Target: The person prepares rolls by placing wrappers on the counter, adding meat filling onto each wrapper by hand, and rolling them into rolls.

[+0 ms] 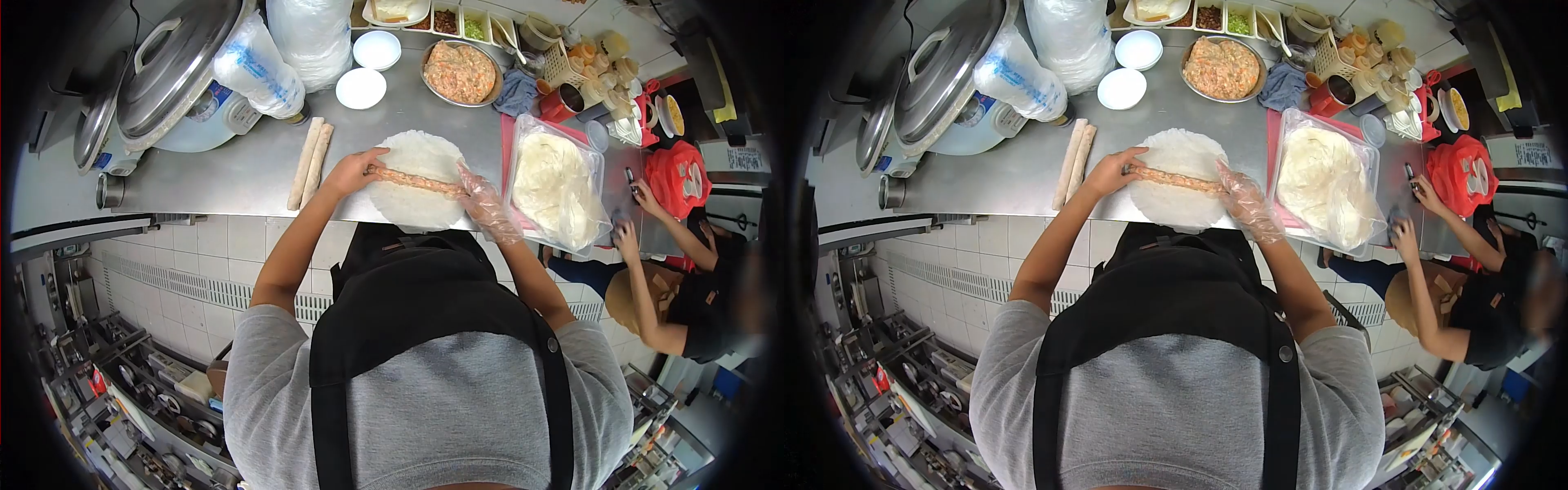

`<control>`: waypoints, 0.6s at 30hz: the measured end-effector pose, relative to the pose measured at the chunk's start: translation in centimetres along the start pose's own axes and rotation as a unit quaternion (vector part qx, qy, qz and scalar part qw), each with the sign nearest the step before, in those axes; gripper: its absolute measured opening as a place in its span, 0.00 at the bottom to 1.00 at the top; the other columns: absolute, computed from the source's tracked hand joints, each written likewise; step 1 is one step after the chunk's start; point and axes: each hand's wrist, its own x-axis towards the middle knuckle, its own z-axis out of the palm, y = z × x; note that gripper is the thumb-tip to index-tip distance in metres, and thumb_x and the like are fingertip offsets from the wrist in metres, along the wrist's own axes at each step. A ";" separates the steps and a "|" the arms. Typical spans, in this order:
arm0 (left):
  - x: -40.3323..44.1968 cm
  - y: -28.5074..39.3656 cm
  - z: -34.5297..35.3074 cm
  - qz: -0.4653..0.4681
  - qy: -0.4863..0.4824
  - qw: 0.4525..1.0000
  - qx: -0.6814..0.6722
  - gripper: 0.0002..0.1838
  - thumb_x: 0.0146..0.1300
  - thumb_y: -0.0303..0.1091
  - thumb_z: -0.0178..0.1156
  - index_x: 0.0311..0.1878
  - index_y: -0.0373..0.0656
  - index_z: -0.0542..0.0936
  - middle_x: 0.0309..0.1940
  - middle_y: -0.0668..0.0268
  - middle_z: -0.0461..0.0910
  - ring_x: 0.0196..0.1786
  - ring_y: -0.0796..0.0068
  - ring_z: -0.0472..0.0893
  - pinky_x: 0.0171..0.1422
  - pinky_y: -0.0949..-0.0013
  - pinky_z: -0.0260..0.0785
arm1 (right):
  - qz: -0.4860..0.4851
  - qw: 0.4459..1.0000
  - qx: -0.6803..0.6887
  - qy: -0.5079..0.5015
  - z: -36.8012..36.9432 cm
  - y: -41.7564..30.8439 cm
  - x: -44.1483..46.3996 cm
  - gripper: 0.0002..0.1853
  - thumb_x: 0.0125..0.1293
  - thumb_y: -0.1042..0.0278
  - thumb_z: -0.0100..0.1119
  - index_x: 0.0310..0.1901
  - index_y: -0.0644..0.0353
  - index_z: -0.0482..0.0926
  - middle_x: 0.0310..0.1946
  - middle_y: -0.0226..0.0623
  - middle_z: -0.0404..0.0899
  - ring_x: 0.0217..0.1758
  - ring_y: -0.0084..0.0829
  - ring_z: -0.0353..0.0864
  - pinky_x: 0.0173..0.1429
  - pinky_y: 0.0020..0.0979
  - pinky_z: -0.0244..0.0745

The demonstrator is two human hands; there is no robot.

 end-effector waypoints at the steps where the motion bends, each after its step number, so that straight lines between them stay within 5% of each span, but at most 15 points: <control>1: 0.0 -0.2 -0.1 0.005 -0.002 1.000 0.010 0.34 0.53 0.26 0.71 0.66 0.51 0.72 0.46 0.64 0.87 0.48 0.61 0.84 0.54 0.62 0.77 | 0.049 0.998 -0.002 -0.031 -0.5 -0.6 0.1 0.41 0.60 0.62 0.58 0.75 0.59 0.57 0.60 0.52 0.76 0.60 0.52 0.74 0.68 0.43 0.66; 3: 0.1 -0.5 -0.3 0.012 -0.006 1.000 0.019 0.35 0.53 0.25 0.71 0.66 0.51 0.72 0.46 0.65 0.87 0.47 0.60 0.84 0.54 0.62 0.77 | 0.099 0.993 -0.004 -0.061 -0.5 -0.7 0.1 0.41 0.60 0.62 0.58 0.75 0.59 0.57 0.61 0.52 0.75 0.61 0.52 0.74 0.68 0.43 0.66; 6: 0.1 -0.9 -0.2 0.005 -0.016 1.000 0.004 0.36 0.53 0.24 0.71 0.67 0.51 0.72 0.48 0.63 0.86 0.48 0.63 0.85 0.55 0.64 0.78 | -0.019 0.999 0.005 0.038 -0.1 0.1 -0.2 0.41 0.59 0.62 0.61 0.75 0.50 0.59 0.52 0.57 0.79 0.55 0.54 0.78 0.62 0.46 0.72; 8: -0.2 -0.7 -0.4 -0.052 -0.012 0.995 -0.083 0.37 0.53 0.23 0.71 0.68 0.51 0.71 0.49 0.61 0.85 0.49 0.66 0.85 0.56 0.66 0.79 | 0.113 0.991 0.049 -0.049 -1.9 -2.5 0.2 0.42 0.59 0.64 0.59 0.76 0.59 0.56 0.58 0.59 0.76 0.60 0.54 0.74 0.67 0.44 0.66; 18: -1.0 -1.1 -0.8 0.029 0.033 0.999 -0.028 0.41 0.46 0.31 0.78 0.67 0.46 0.73 0.51 0.62 0.84 0.51 0.64 0.83 0.58 0.66 0.77 | 0.131 0.991 -0.025 -0.014 -1.9 -3.4 0.7 0.40 0.61 0.65 0.62 0.75 0.57 0.59 0.54 0.56 0.78 0.57 0.49 0.79 0.64 0.41 0.71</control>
